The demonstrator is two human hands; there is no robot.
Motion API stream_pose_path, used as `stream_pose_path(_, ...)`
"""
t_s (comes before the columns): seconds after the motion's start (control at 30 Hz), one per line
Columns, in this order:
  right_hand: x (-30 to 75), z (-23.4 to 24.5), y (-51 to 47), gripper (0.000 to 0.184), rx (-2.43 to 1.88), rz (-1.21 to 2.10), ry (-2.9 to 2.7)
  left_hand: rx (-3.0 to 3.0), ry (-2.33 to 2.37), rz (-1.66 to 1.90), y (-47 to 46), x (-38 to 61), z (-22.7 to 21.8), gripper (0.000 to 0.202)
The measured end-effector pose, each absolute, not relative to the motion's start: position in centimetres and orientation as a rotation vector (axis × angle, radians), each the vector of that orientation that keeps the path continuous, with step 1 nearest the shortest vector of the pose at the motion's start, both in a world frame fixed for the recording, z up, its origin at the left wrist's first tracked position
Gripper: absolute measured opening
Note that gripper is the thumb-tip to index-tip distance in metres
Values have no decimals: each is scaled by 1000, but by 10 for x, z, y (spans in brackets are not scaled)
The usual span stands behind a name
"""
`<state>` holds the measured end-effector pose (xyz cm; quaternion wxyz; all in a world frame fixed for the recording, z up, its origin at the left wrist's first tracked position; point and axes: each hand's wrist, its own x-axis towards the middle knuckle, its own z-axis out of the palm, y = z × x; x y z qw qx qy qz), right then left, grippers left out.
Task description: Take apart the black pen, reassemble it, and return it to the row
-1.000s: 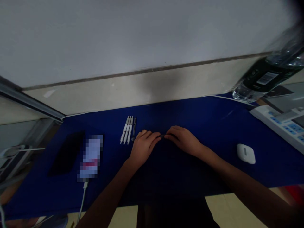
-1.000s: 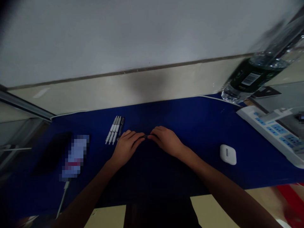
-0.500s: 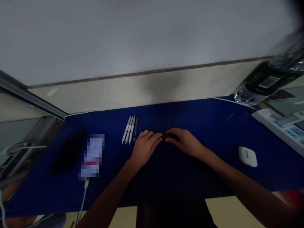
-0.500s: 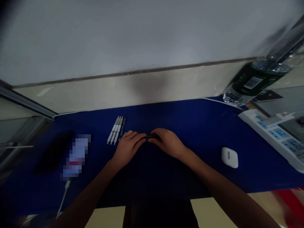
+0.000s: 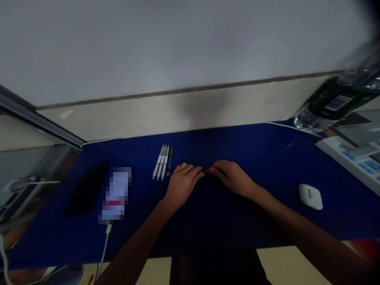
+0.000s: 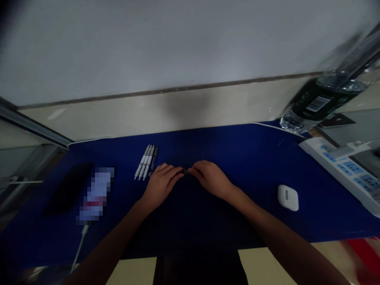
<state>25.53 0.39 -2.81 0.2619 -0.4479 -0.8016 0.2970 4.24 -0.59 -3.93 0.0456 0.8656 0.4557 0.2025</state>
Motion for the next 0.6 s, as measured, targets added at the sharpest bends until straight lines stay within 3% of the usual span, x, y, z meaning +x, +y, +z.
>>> stream_pose_path(0.1,255,-27,4,35,-1240,845,-2152,2664,1374,628,-6,42,-39,28)
stream_pose_path(0.23,256,-27,3,15,-1227,922,-2083,2674,1375,659,-5,41,-38,27)
stream_pose_path(0.33,257,-28,3,11,-1194,872,-2102,2664,1371,642,-5,40,-38,27)
stream_pose_path(0.6,255,-32,2,20,-1230,786,-2214,2595,1339,686,-6,39,-38,28)
